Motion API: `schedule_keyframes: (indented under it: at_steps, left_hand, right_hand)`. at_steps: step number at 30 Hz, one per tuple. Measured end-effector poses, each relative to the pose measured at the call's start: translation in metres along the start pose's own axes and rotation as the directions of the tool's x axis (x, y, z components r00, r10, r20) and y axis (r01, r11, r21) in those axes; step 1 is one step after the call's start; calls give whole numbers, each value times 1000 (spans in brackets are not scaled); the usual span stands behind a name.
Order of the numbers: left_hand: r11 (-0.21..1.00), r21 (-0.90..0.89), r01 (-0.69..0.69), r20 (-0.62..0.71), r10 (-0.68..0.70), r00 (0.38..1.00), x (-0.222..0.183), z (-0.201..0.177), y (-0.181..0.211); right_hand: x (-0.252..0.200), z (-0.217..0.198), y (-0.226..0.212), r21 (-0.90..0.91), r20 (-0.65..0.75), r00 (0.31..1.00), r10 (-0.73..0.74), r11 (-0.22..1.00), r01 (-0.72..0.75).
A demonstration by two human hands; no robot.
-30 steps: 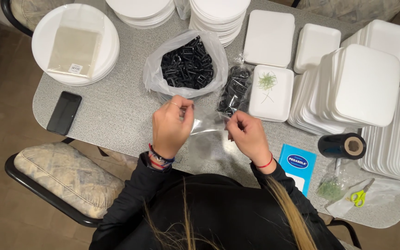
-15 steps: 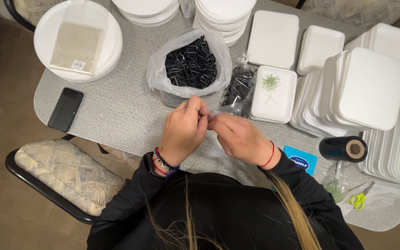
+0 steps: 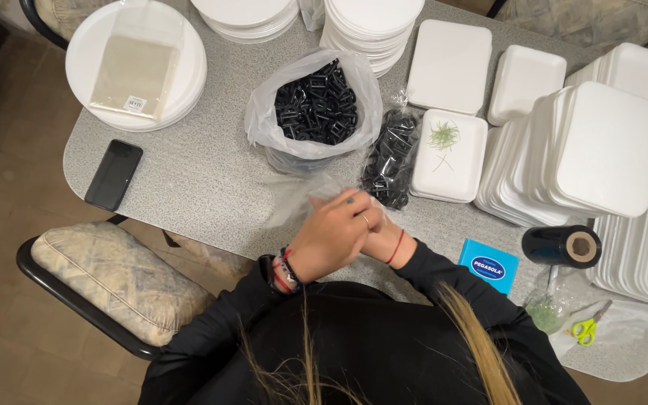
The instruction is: Organizing and packing black plastic components into clear plastic bags on a table with other packaging materials.
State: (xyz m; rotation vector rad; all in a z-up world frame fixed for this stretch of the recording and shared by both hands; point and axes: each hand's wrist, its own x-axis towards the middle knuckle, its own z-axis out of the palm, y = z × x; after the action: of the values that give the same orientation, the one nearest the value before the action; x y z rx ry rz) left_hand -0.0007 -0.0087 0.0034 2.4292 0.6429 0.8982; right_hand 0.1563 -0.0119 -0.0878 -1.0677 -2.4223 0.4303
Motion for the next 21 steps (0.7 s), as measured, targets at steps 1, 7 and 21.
schedule_keyframes:
  at_steps: [1, 7, 21]
  left_hand:
    - [1000, -27, 1, 14, 0, 1000, -2, 2, -1]
    - [999, 9, -43, 38, 42, 998, -17, 25, -16]
    - [931, 209, 299, -52, -294, 954, -40, 12, -33]
  right_hand:
    - [3, 3, -2, -44, 210, 956, 205, 979, -200]
    - [0, 27, -1, -154, 15, 1000, -13, 988, 15]
    - [-19, -21, -31, 159, 498, 847, 186, 941, -300]
